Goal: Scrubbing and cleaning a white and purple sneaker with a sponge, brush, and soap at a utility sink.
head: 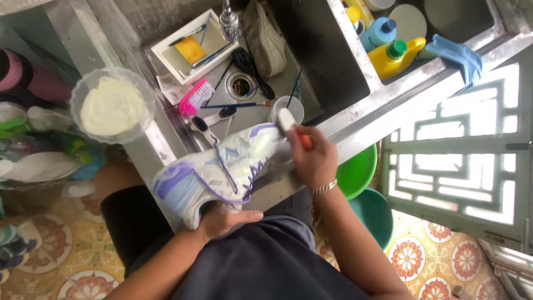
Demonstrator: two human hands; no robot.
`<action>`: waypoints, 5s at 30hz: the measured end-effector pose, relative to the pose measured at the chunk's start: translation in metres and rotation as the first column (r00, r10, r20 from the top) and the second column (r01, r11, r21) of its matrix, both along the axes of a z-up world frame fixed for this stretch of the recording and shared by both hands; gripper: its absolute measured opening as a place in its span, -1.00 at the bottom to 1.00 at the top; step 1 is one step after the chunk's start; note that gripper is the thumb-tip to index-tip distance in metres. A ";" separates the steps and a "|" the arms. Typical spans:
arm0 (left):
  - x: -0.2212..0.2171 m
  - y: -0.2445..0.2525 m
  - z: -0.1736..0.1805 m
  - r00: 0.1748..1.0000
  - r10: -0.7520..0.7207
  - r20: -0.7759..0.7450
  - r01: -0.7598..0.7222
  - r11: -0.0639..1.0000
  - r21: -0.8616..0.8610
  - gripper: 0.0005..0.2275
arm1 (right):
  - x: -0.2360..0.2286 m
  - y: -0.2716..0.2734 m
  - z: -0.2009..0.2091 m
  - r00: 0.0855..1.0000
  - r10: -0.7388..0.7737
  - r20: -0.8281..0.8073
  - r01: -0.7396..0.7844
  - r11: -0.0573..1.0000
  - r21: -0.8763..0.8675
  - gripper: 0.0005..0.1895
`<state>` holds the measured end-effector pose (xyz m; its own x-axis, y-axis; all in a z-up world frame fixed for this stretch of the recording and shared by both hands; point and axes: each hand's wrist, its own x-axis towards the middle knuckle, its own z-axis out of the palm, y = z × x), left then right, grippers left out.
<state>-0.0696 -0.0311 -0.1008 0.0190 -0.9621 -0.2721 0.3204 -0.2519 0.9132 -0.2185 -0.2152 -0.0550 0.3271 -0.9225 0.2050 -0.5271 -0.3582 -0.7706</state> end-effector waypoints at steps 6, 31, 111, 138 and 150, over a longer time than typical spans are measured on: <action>0.000 0.004 -0.007 0.995 -0.085 0.043 0.071 0.961 0.266 -0.18 | 0.005 0.024 0.011 0.976 0.092 -0.198 -0.072 0.992 0.106 -0.81; 0.002 -0.002 0.004 0.984 -0.102 0.144 0.070 0.975 0.210 -0.16 | 0.029 -0.027 0.052 0.714 0.626 -0.314 -0.674 0.736 -0.065 -0.72; -0.011 -0.004 -0.037 0.749 -0.097 0.656 0.237 0.963 -0.128 -0.09 | 0.054 0.003 0.050 0.470 0.855 -0.221 -0.881 0.469 -0.062 -0.80; -0.011 -0.002 -0.037 0.919 -0.240 0.313 0.257 0.966 -0.014 -0.18 | 0.041 0.018 0.048 0.470 0.872 -0.138 -0.882 0.470 -0.035 -0.76; 0.011 -0.008 0.021 0.684 -0.199 0.702 0.225 0.973 0.056 -0.12 | 0.023 0.017 0.055 0.794 0.541 -0.279 -0.570 0.821 -0.031 -0.76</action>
<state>-0.0582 -0.0395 -0.0798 -0.0142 -0.9721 -0.2340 -0.4714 -0.1999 0.8590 -0.1957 -0.1980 -0.0003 0.8292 -0.5427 0.1340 -0.3775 -0.7205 -0.5818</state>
